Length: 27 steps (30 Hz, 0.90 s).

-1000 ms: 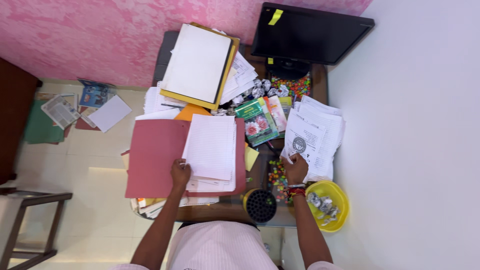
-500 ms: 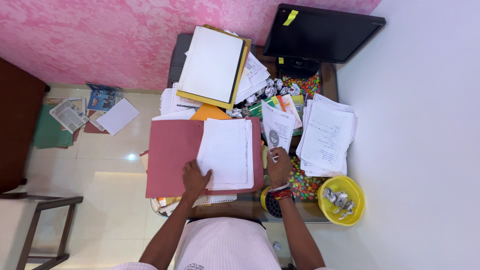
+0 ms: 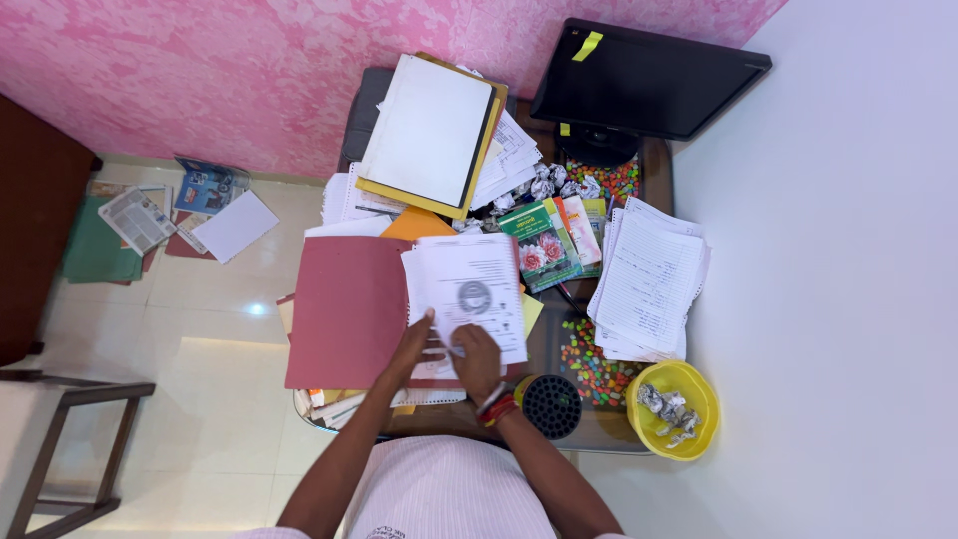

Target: The person sorts through a cluttered desk, moving papers, notebooks, and folders into separate piles. They handle loose sheets, a yellow folder, and a red folder, stacking them while discarding crumpled paper into a yellow bowl. The task continues with repeated picking, sorting, and stacking of documents.

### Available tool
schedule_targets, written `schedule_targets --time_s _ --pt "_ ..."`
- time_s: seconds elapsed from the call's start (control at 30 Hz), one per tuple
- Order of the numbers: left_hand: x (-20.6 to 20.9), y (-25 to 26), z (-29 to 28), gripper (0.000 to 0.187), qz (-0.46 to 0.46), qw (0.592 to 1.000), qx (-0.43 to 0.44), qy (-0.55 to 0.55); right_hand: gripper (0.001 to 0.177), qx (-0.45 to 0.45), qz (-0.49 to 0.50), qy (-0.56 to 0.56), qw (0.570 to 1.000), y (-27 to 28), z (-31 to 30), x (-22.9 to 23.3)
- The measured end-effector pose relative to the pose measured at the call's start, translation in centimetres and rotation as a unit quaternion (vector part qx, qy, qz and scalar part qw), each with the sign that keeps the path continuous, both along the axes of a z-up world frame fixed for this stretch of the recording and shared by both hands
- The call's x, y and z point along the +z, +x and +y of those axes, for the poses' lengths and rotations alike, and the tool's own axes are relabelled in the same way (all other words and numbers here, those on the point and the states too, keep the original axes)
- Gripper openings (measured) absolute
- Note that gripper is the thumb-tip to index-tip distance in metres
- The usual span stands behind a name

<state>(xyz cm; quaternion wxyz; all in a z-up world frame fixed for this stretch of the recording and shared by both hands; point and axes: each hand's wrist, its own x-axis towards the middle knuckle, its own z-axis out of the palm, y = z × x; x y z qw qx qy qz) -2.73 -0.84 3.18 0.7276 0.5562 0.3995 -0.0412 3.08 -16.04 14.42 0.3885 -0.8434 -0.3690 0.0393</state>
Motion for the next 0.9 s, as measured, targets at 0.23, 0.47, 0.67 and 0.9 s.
schedule_targets --time_s 0.23,0.47,0.67,0.9 --pt "-4.2 1.3 2.5 0.037 -0.111 0.958 -0.008 0.263 0.028 -0.067 0.108 0.024 0.992 3.0 -3.7 -2.7" --pt "-4.5 0.7 2.7 0.057 0.074 0.901 -0.074 0.421 0.035 -0.343 -0.108 -0.083 0.929 14.3 -17.0 -7.9" --pt "-2.5 1.8 0.6 0.075 0.153 0.873 -0.093 0.454 0.037 -0.315 -0.107 -0.202 0.921 18.6 -21.1 -10.5" --pt "0.4 4.7 -5.3 0.066 -0.06 0.815 -0.03 0.575 0.015 -0.312 0.009 -0.088 0.946 18.3 -19.6 -9.1"
